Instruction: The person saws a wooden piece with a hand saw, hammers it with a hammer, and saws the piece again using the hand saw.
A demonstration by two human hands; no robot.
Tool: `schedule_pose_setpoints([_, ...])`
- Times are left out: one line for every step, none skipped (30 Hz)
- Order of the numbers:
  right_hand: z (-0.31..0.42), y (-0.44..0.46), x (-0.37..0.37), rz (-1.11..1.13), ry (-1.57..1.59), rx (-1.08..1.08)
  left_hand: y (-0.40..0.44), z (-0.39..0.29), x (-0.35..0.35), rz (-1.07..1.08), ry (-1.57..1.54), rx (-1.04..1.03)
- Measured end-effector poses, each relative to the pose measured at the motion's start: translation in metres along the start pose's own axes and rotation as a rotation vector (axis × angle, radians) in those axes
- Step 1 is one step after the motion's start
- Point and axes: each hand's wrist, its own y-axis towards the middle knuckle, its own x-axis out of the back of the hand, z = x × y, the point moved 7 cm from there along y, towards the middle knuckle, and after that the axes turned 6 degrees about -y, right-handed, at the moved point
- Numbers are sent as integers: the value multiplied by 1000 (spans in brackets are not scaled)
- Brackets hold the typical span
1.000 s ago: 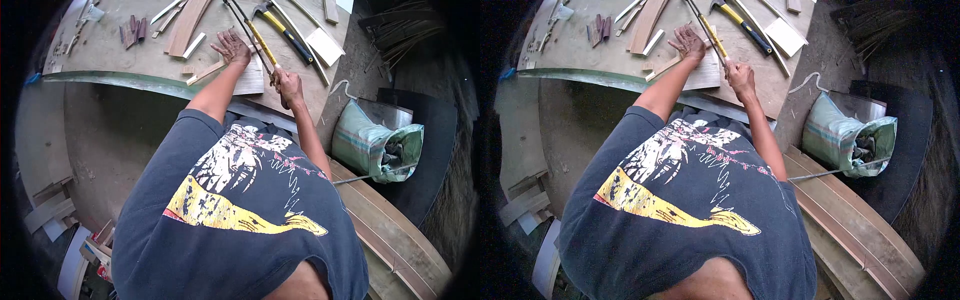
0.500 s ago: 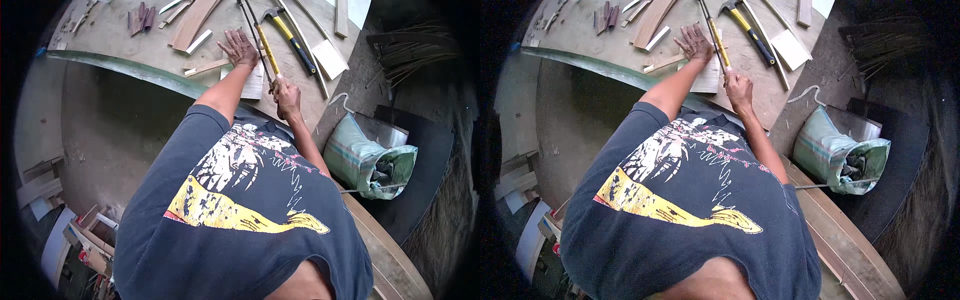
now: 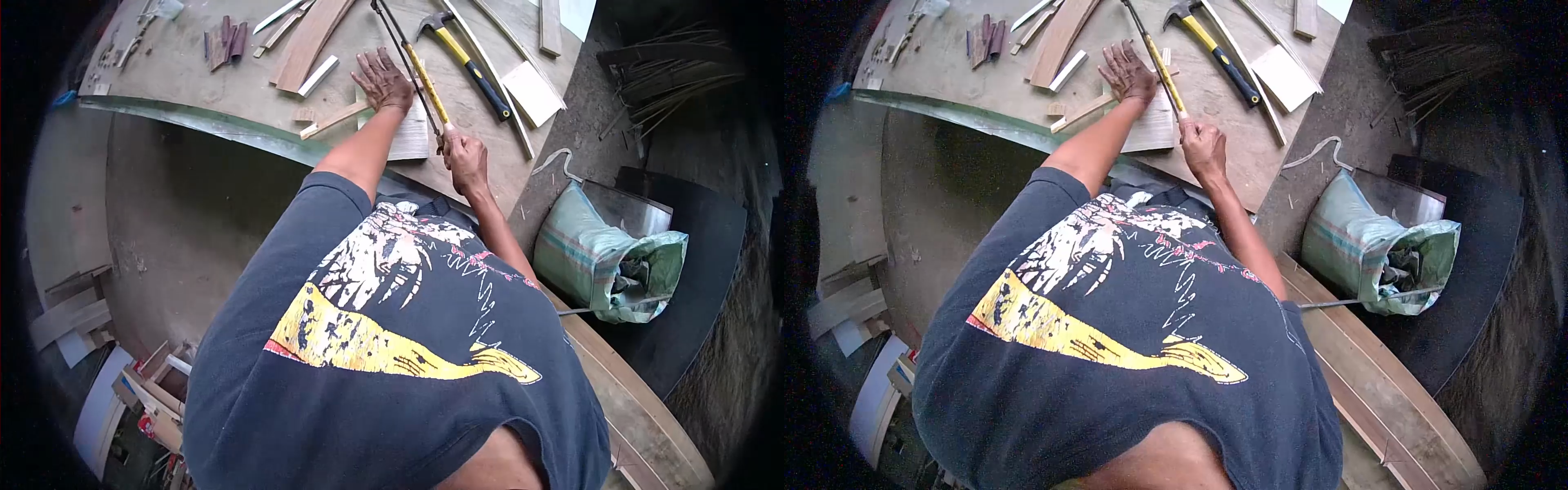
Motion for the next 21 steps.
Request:
schedule_pose_setpoints([1, 4, -2, 35, -84, -8, 3, 4, -6, -46, -7, -32])
schedule_pose_setpoints([1, 6, -3, 39, -81, -12, 2, 7, -12, -88, -14, -69])
schedule_pose_setpoints([10, 8, 2, 36, -111, -9, 2, 3, -6, -74, -47, -51])
schedule_pose_setpoints([14, 8, 7, 30, -142, -9, 1, 1, -6, -67, -51, -57])
schedule_pose_setpoints([15, 10, 8, 18, -128, -12, 2, 1, -5, -70, -88, -41])
schedule_pose_setpoints([14, 10, 10, 13, -129, -16, 3, 3, -5, -74, -122, -24])
schedule_pose_setpoints([13, 10, 9, 37, -156, -8, 4, 5, -8, -93, -95, -34])
schedule_pose_setpoints([13, 10, 7, 60, -183, 3, 3, 5, -8, -95, -97, -39])
schedule_pose_setpoints([10, 9, 8, 56, -183, 6, 3, 5, -7, -97, -107, -30])
schedule_pose_setpoints([-1, 8, 4, 105, 168, -70, 3, 5, -5, -100, -118, -20])
schedule_pose_setpoints([-8, 7, 0, 157, 520, -145, 3, 6, -6, -95, -110, -36])
schedule_pose_setpoints([-15, 5, 1, 185, 692, -272, 3, 6, -4, -102, -111, -36])
schedule_pose_setpoints([-17, 3, 3, 183, 709, -275, 1, 6, -3, -76, -152, -48])
schedule_pose_setpoints([-18, 2, 4, 182, 725, -278, 1, 5, -3, -52, -193, -59])
schedule_pose_setpoints([-20, 4, 3, 189, 722, -272, 3, 7, -5, -55, -203, -51])
schedule_pose_setpoints([-17, 6, 5, 184, 550, -149, 3, 8, -4, -60, -202, -47])
schedule_pose_setpoints([-12, 8, 7, 175, 377, -28, 3, 7, -6, -45, -173, -44])
schedule_pose_setpoints([-10, 6, 5, 177, 373, -25, 2, 6, -6, -29, -146, -40])
schedule_pose_setpoints([-7, 3, 5, 142, 348, -29, 1, 6, -5, -28, -139, -48])
schedule_pose_setpoints([-5, 2, 5, 110, 323, -32, 2, 7, -6, -31, -142, -41])
schedule_pose_setpoints([-1, 1, 8, 55, 291, -5, 4, 7, -7, -35, -160, -41])
